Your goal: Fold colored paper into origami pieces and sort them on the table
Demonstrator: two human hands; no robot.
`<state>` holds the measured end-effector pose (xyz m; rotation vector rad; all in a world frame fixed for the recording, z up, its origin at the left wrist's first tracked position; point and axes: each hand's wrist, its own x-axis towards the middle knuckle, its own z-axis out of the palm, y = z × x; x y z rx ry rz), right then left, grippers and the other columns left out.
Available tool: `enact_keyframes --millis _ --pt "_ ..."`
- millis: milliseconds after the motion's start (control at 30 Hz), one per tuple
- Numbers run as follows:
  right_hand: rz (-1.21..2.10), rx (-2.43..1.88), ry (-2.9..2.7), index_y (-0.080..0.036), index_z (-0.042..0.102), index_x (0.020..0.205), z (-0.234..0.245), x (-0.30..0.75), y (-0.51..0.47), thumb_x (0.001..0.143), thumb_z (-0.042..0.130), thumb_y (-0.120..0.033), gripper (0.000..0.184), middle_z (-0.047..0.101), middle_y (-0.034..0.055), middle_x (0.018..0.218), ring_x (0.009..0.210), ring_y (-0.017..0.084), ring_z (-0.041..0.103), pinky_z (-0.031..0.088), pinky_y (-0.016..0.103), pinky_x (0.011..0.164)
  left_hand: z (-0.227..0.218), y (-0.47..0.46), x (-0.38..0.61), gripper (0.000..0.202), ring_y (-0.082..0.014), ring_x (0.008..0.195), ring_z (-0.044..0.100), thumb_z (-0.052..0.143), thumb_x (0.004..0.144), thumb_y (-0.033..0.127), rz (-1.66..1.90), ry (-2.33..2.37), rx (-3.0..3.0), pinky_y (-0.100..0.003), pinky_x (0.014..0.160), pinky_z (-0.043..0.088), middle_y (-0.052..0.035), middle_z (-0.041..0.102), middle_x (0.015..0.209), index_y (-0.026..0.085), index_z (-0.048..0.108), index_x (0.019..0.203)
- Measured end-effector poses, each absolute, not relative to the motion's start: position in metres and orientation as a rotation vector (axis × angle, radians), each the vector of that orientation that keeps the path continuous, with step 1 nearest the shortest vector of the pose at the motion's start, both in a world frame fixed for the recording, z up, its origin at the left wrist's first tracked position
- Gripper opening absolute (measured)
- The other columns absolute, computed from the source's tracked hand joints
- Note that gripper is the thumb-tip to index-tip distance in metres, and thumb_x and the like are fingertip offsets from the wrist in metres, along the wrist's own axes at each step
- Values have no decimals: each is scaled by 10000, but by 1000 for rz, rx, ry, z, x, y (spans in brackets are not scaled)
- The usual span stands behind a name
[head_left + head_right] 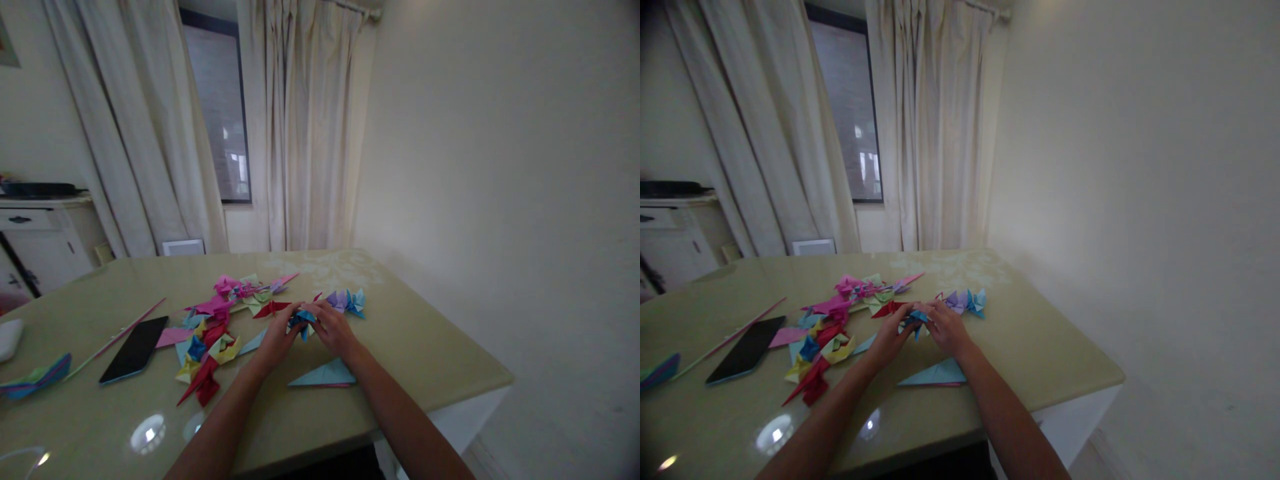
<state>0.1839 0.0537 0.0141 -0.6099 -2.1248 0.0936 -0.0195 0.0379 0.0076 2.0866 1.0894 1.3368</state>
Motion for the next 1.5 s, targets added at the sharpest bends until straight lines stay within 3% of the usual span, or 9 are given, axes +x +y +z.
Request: enact_keyframes --millis 133,367,600,900,1100,1267,1400,1500 --pt "130 -698 -2033 -277 691 1288 13 182 54 1075 533 -272 266 686 91 1114 1045 236 666 562 369 918 5 38 -19 480 -217 1017 708 636 930 290 1316 1145 2061 -399 960 559 -63 754 1117 242 565 1403" --pt "260 -847 -1642 -227 716 1146 20 188 58 1018 592 -320 200 719 80 1066 982 230 674 554 361 879 5 40 -21 470 -183 830 697 574 935 270 1261 1128 2049 -341 825 557 -21 737 920 215 535 1400" --pt "356 -1073 -1276 -174 733 1087 21 206 73 942 626 -509 381 749 70 933 726 195 640 533 318 707 3 45 -26 280 -188 789 699 628 885 257 1197 1228 2125 -322 758 553 -32 761 891 225 682 1158" --pt "497 -1126 -1127 -139 744 947 18 224 88 851 651 -710 586 726 76 769 680 205 626 494 304 625 7 46 -28 263 -207 823 734 672 901 424 1351 1214 2034 -347 760 622 -71 755 946 214 763 1030" --pt "684 -1029 -1453 -173 781 822 22 216 80 772 779 -633 462 691 17 656 565 157 572 441 262 538 6 49 -30 310 -202 882 750 657 902 470 1488 1179 1918 -385 813 657 -98 730 1162 217 802 1009" --pt "823 -984 -1883 -175 780 810 19 211 70 835 758 -560 386 626 -18 598 530 127 503 364 236 500 12 46 -33 300 -221 918 715 627 946 461 1667 1324 1988 -380 850 619 -76 724 986 223 794 871" --pt "820 -998 -2104 -173 787 771 15 208 63 850 752 -464 304 653 -8 621 559 132 530 364 231 513 14 40 -34 268 -183 764 671 606 978 427 1653 1417 2048 -333 756 585 -48 702 929 225 767 910" --pt "737 -998 -2216 -180 794 760 13 208 60 870 731 -401 255 660 -15 610 545 126 530 352 223 506 12 40 -31 236 -190 822 691 592 989 382 1654 1362 2072 -327 788 587 -52 707 946 221 752 922"
